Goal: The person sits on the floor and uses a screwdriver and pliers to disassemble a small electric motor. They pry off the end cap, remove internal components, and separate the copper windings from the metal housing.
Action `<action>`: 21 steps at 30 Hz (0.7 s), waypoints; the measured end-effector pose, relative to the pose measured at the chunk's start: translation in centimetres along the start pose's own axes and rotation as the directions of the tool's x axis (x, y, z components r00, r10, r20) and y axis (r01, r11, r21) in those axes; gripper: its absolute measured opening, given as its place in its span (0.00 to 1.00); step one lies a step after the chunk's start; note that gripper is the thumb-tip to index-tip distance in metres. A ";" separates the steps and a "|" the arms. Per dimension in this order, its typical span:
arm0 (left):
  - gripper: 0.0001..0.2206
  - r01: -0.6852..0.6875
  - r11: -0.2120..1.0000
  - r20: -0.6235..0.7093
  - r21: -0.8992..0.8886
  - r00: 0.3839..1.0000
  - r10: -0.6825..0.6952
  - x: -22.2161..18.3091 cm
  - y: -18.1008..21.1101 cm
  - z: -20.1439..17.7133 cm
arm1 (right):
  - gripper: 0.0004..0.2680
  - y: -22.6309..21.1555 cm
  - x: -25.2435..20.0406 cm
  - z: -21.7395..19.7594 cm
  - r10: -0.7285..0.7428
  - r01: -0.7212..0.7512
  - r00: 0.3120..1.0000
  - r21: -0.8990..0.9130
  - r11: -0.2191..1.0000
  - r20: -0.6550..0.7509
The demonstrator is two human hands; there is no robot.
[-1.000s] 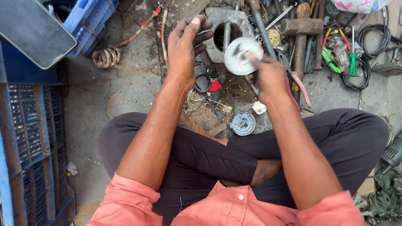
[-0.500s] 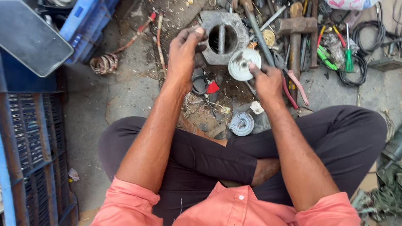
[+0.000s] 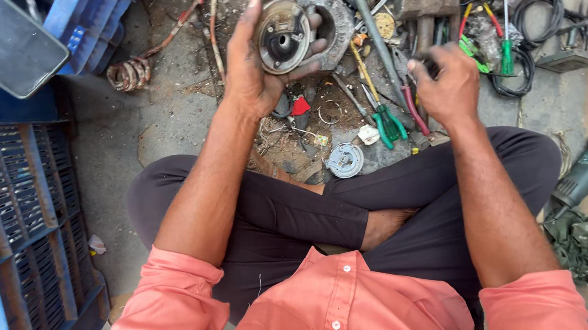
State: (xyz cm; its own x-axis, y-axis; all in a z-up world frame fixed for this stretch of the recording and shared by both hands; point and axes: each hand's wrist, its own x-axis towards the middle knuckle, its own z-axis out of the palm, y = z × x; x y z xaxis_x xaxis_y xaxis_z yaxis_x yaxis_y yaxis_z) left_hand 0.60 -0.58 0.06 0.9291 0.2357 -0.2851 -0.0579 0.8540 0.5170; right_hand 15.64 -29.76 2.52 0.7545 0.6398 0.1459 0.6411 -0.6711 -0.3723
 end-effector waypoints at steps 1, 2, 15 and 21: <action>0.31 -0.010 1.000 0.014 -0.004 1.000 0.010 -0.1 0.0 0.2 | 0.10 1.2 -0.3 0.0 0.016 -0.012 0.998 -0.058 0.998 0.068; 0.30 -0.020 1.000 0.028 -0.008 0.999 0.020 -0.1 0.0 0.3 | 0.09 2.3 -0.7 0.1 0.036 -0.020 0.990 -0.115 0.993 0.135; 0.30 0.021 0.970 0.147 -0.243 0.989 0.016 0.5 0.5 -0.2 | 0.25 2.9 -2.6 9.7 0.533 -0.118 0.616 -0.601 0.790 0.580; 0.31 0.086 0.929 0.242 -0.360 0.970 0.003 0.5 0.7 -0.1 | 0.20 1.6 -2.0 6.9 0.552 -0.275 0.638 -0.510 0.815 0.536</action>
State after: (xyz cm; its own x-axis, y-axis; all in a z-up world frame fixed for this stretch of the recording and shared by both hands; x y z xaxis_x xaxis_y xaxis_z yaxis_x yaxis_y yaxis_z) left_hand 0.98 0.19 0.24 0.9896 0.1195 -0.0800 -0.1050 0.9806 0.1656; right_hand 14.15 -29.53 -4.64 0.7603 0.2390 -0.6040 0.3862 -0.9140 0.1244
